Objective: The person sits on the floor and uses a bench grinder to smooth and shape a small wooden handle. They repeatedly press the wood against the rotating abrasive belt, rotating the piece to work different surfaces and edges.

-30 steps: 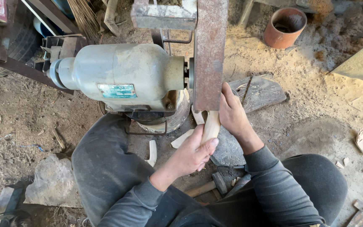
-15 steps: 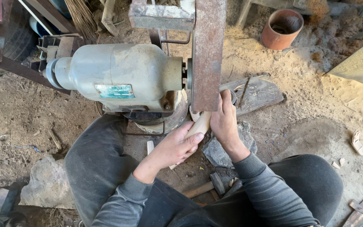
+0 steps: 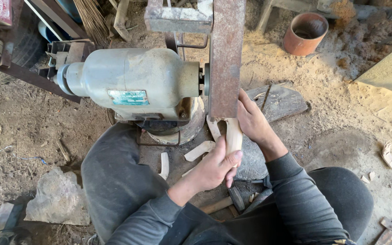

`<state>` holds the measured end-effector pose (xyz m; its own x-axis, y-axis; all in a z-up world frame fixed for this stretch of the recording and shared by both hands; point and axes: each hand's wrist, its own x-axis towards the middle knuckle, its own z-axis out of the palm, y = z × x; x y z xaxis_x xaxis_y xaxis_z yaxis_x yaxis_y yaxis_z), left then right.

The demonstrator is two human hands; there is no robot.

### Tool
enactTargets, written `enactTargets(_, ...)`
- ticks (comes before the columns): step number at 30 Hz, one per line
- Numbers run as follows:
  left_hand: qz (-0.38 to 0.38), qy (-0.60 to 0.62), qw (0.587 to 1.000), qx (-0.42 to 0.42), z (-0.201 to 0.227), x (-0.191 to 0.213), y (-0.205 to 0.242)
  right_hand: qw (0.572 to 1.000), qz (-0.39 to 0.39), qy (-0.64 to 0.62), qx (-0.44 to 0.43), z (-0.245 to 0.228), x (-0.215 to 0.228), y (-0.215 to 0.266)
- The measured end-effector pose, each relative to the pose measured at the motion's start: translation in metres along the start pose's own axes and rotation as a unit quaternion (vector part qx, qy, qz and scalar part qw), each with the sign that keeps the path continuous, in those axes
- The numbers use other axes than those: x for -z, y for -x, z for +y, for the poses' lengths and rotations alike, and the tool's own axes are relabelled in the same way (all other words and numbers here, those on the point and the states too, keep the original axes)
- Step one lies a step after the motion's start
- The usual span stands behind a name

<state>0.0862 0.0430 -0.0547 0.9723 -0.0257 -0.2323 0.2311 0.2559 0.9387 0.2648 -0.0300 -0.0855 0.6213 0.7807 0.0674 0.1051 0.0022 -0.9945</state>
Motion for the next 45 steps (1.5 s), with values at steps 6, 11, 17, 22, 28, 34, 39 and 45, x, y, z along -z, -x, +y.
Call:
enactTargets(6, 0.035, -0.077, 0.996, 0.03, 0.004, -0.02, 0.009, 0.999, -0.029, -0.043, 0.002, 0.002, 0.002, 0.016)
enactTargets(11, 0.115, -0.341, 0.93, -0.074, 0.004, -0.015, 0.021, 0.999, 0.011, -0.042, -0.007, 0.005, 0.007, 0.034)
enactTargets(17, 0.109, -0.351, 0.929, -0.047, -0.004, -0.014, 0.024, 0.998, 0.066, -0.024, -0.001, 0.02, 0.004, 0.043)
enactTargets(22, 0.118, -0.318, 0.935, -0.107, 0.0, -0.014, 0.023, 0.986, 0.089, -0.115, -0.081, 0.017, -0.003, 0.042)
enactTargets(28, 0.122, -0.238, 0.962, -0.055, -0.005, -0.006, 0.018, 0.99, 0.051, -0.021, -0.127, 0.005, 0.004, 0.042)
enactTargets(34, 0.152, -0.175, 0.972, -0.038, -0.01, -0.005, 0.011, 0.993, 0.016, 0.104, 0.054, 0.008, 0.0, 0.016)
enactTargets(39, 0.146, -0.117, 0.982, -0.018, -0.003, -0.01, 0.0, 0.993, 0.007, 0.108, 0.039, 0.001, 0.002, -0.003)
enactTargets(45, 0.128, -0.117, 0.985, 0.023, 0.001, 0.007, 0.007, 0.989, 0.053, 0.135, -0.038, 0.004, -0.007, 0.006)
